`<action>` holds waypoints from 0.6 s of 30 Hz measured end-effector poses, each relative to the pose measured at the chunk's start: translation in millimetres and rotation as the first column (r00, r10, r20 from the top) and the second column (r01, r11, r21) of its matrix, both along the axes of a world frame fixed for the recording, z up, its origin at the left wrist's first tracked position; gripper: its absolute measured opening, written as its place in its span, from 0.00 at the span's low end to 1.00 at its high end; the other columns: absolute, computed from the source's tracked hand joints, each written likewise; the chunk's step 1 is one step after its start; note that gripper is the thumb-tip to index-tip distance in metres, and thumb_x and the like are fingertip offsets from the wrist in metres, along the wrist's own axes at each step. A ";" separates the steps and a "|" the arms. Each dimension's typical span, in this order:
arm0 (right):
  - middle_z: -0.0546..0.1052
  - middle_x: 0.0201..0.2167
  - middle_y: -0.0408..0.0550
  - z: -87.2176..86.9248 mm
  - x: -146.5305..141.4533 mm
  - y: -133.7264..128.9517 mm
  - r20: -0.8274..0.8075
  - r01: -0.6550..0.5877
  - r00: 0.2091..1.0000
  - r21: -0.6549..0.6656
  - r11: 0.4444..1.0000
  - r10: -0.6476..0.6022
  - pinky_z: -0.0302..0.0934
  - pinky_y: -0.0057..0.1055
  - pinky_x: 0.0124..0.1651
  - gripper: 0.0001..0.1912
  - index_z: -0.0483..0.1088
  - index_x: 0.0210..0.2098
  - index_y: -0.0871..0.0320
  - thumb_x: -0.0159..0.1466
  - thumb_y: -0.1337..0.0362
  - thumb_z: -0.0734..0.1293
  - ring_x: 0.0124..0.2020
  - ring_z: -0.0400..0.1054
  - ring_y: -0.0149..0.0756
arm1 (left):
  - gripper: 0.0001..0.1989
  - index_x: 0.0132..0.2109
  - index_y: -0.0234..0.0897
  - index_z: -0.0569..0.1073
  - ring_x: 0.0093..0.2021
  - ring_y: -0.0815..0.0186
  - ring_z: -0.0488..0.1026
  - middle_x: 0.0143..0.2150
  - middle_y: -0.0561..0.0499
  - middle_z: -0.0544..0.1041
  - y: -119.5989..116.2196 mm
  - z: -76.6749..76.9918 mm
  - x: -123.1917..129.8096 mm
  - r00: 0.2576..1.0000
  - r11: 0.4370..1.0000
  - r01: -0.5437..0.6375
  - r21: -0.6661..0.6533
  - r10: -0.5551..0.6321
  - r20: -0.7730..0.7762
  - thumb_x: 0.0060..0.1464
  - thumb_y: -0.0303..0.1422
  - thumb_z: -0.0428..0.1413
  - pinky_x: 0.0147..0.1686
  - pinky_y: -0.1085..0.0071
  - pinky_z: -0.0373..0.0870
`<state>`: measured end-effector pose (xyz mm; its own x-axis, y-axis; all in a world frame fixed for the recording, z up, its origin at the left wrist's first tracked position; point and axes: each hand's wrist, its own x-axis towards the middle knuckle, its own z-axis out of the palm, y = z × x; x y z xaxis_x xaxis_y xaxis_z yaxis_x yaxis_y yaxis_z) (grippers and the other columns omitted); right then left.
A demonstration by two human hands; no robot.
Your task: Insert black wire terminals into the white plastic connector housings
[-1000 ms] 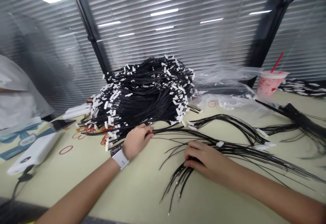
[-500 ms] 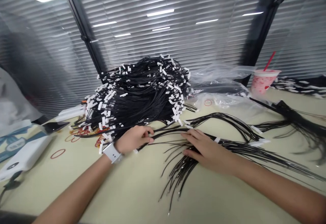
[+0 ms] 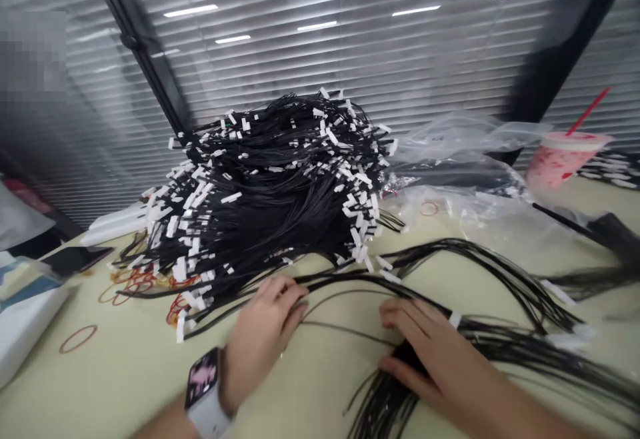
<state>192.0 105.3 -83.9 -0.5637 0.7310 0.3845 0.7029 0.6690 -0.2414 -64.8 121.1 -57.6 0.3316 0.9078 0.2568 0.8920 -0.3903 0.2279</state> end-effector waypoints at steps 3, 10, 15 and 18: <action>0.72 0.42 0.55 -5.1 4.3 2.0 0.041 0.024 0.999 0.129 0.991 -0.030 0.63 0.40 0.39 0.25 0.56 0.56 0.60 0.61 0.59 0.60 0.41 0.67 0.45 | 0.13 0.44 0.41 0.72 0.42 0.63 0.69 0.41 0.49 0.72 -5.7 -0.3 4.8 0.996 0.995 0.090 -0.052 -0.091 -0.009 0.58 0.24 0.47 0.43 0.66 0.69; 0.71 0.41 0.52 5.0 3.3 10.2 0.070 0.038 0.997 -0.097 0.995 -0.032 0.58 0.44 0.44 0.30 0.58 0.56 0.56 0.56 0.53 0.65 0.40 0.65 0.45 | 0.27 0.52 0.43 0.69 0.50 0.58 0.65 0.51 0.50 0.70 -21.1 5.0 21.1 0.934 0.956 0.285 -0.071 -0.294 -0.205 0.49 0.13 0.46 0.49 0.59 0.66; 0.70 0.31 0.49 11.2 4.1 7.4 0.050 0.060 0.997 -0.199 0.978 -0.051 0.58 0.37 0.39 0.11 0.65 0.33 0.60 0.63 0.58 0.60 0.36 0.64 0.39 | 0.29 0.55 0.48 0.65 0.55 0.61 0.60 0.54 0.52 0.67 -25.0 7.4 23.4 0.919 0.938 0.311 -0.156 -0.338 -0.203 0.51 0.15 0.44 0.54 0.59 0.61; 0.68 0.30 0.46 12.4 1.6 -2.1 0.060 -0.005 0.998 -0.195 0.981 0.017 0.56 0.35 0.40 0.11 0.64 0.28 0.59 0.63 0.59 0.61 0.35 0.63 0.35 | 0.21 0.53 0.46 0.66 0.55 0.62 0.60 0.54 0.51 0.66 -28.9 11.5 29.3 0.931 0.933 0.311 -0.181 -0.337 -0.141 0.57 0.21 0.42 0.55 0.60 0.59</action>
